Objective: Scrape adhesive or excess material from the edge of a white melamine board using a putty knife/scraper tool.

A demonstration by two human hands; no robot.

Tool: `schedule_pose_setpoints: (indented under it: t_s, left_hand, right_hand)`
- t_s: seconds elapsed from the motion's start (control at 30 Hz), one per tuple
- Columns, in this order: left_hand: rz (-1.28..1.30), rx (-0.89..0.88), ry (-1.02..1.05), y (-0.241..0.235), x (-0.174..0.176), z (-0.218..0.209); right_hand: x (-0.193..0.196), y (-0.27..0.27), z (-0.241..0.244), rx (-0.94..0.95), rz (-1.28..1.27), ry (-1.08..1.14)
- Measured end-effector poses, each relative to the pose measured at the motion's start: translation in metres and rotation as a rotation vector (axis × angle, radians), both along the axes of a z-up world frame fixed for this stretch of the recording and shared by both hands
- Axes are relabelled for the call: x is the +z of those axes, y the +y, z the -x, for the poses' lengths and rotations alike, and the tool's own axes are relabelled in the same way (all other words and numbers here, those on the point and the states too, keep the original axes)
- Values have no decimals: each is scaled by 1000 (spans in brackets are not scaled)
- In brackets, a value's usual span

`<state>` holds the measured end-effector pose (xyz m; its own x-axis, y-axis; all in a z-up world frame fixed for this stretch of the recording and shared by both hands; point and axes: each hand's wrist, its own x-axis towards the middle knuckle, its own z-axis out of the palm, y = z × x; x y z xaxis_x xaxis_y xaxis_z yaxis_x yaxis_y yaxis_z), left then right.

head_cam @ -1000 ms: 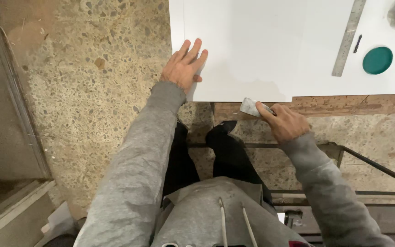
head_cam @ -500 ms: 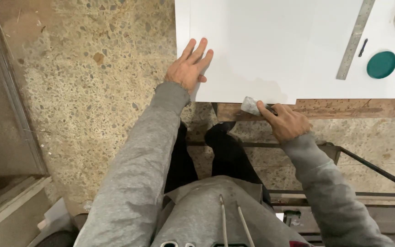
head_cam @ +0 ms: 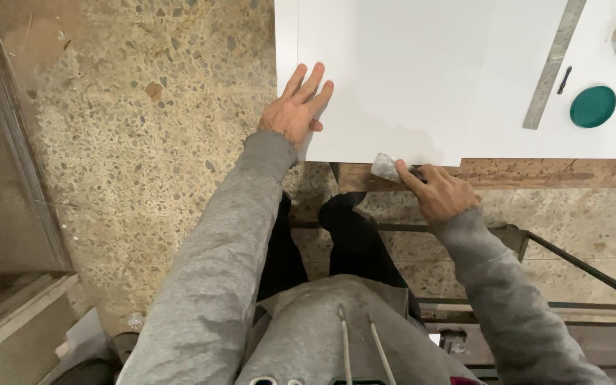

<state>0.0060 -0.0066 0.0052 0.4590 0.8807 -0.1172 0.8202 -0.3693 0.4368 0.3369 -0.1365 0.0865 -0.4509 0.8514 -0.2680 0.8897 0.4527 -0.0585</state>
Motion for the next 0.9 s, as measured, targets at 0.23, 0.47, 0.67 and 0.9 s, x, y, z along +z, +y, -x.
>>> schedule_pose_setpoints:
  t_s: [0.23,0.47,0.67,0.9]
  left_hand:
    - [42,-23,38,4,-13,-2]
    - [56,-23,36,3,-14,-2]
    - [21,-30,5,3,-8,0]
    - [71,-18,37,7,-3,-3]
  right_hand:
    - [-2,3,4,35,-50,62]
    - [-2,-1,2,27,-84,78]
    - [-5,3,6,60,-39,55]
    - [-11,5,23,56,-67,81]
